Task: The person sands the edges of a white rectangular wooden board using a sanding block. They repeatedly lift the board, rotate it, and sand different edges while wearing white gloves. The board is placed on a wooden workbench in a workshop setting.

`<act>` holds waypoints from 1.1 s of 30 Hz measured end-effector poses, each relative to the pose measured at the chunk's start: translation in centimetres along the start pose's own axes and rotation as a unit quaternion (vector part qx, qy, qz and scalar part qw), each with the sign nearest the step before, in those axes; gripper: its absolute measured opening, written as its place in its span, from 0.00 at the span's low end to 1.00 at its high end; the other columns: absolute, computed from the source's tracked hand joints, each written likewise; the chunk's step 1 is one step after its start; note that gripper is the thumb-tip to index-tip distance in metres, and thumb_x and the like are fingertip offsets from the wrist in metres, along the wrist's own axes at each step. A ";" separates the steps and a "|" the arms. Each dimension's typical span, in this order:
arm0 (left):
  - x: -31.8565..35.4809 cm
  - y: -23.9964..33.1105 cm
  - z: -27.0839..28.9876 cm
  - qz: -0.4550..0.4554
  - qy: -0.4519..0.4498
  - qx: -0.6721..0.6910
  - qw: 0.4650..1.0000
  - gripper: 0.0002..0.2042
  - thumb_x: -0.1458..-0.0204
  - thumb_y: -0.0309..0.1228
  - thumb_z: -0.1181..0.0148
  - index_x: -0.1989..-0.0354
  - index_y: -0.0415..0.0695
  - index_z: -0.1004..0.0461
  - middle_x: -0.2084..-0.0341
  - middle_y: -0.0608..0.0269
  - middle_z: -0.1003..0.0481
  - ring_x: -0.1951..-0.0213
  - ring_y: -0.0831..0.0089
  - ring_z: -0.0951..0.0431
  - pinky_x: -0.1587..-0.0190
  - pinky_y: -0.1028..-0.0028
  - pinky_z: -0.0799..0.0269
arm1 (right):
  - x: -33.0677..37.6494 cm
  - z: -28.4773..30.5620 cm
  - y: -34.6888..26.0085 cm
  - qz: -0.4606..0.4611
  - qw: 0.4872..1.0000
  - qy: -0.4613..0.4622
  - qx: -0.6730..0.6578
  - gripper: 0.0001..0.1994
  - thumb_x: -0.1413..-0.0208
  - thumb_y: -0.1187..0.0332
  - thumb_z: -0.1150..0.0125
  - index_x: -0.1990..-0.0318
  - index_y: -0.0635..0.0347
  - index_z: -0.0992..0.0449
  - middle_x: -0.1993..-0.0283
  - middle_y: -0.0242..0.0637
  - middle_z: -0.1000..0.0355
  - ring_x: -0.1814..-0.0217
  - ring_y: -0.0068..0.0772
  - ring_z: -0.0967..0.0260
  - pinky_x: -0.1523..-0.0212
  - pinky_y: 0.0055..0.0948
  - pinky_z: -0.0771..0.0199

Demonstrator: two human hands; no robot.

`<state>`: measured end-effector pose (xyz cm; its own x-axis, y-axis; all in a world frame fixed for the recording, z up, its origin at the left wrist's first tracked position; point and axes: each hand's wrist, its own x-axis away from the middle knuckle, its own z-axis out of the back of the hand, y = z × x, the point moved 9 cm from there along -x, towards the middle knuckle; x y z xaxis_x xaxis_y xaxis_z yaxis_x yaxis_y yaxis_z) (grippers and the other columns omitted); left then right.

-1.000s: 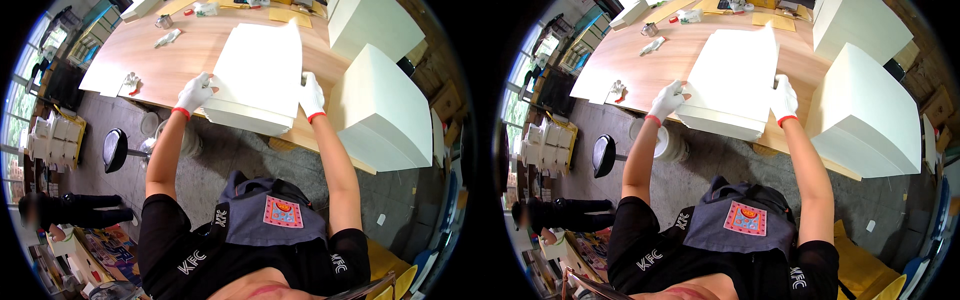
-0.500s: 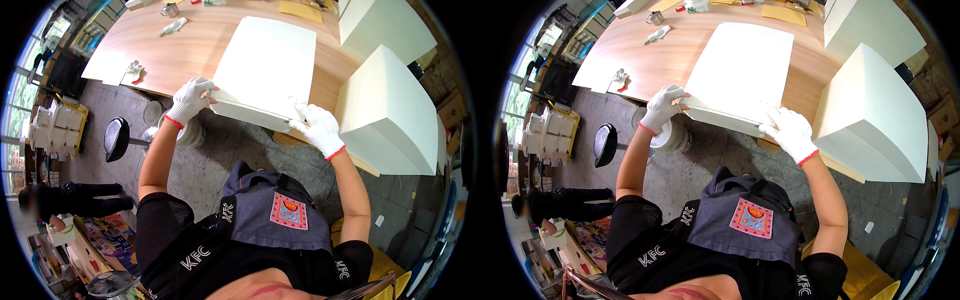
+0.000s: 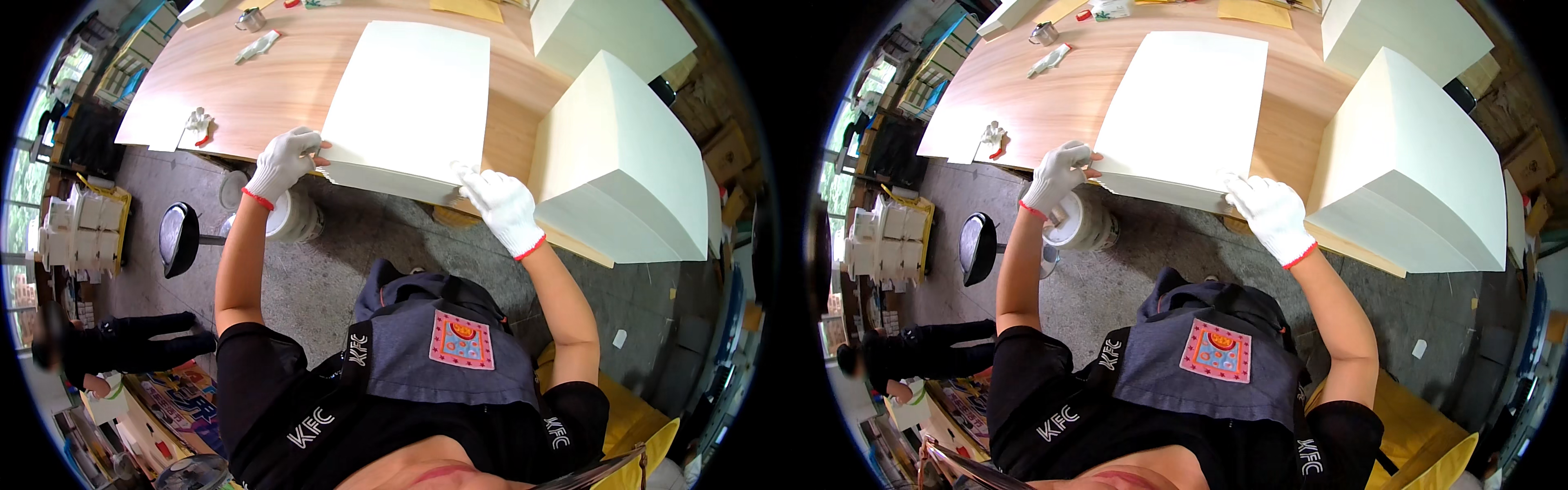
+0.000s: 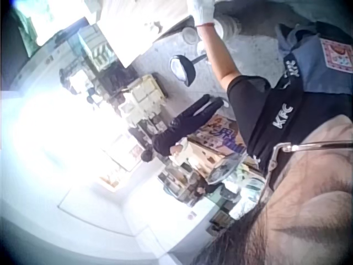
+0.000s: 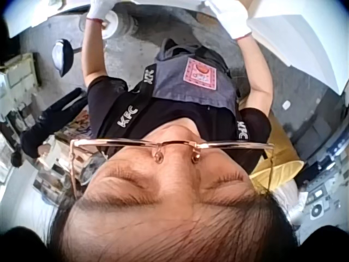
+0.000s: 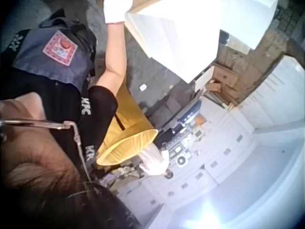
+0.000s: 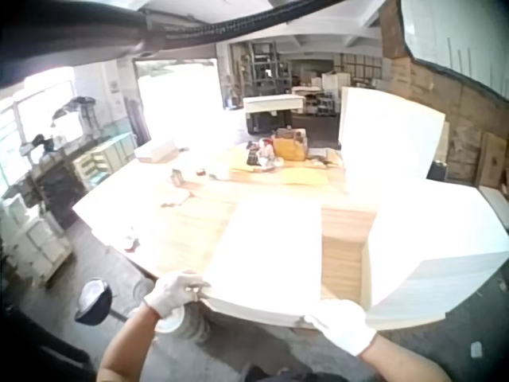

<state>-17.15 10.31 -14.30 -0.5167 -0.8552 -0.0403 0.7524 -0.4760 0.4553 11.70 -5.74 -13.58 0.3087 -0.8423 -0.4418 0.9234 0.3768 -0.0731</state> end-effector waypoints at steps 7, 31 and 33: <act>0.1 -0.1 0.0 -0.040 0.008 -0.041 0.998 0.14 0.54 0.34 0.25 0.58 0.47 0.16 0.64 0.63 0.21 0.62 0.62 0.19 0.60 0.64 0.26 | 0.1 0.1 -0.3 0.022 0.999 0.029 -0.038 0.19 0.41 0.63 0.36 0.42 0.49 0.22 0.66 0.31 0.25 0.68 0.32 0.27 0.67 0.31 0.27; 0.2 -0.2 -0.6 -0.050 -0.018 -0.078 0.996 0.13 0.52 0.31 0.28 0.56 0.50 0.16 0.60 0.61 0.21 0.58 0.58 0.19 0.55 0.65 0.24 | 1.7 -1.1 -0.4 0.010 0.999 0.053 0.009 0.14 0.39 0.61 0.40 0.47 0.47 0.22 0.70 0.31 0.31 0.71 0.33 0.32 0.70 0.34 0.32; -0.7 0.7 -0.2 -0.062 -0.044 -0.103 0.992 0.11 0.52 0.38 0.29 0.62 0.51 0.18 0.63 0.59 0.22 0.59 0.54 0.21 0.56 0.61 0.25 | 1.7 -2.0 -0.2 -0.010 0.998 0.045 0.042 0.15 0.39 0.60 0.40 0.46 0.47 0.23 0.71 0.32 0.32 0.71 0.33 0.32 0.71 0.35 0.32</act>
<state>-16.21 10.51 -14.15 -0.6368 -0.7711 -0.0027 0.7442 -0.6155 0.2594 11.62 -6.46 -16.12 0.2722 -0.8097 -0.5198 0.9461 0.3239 -0.0092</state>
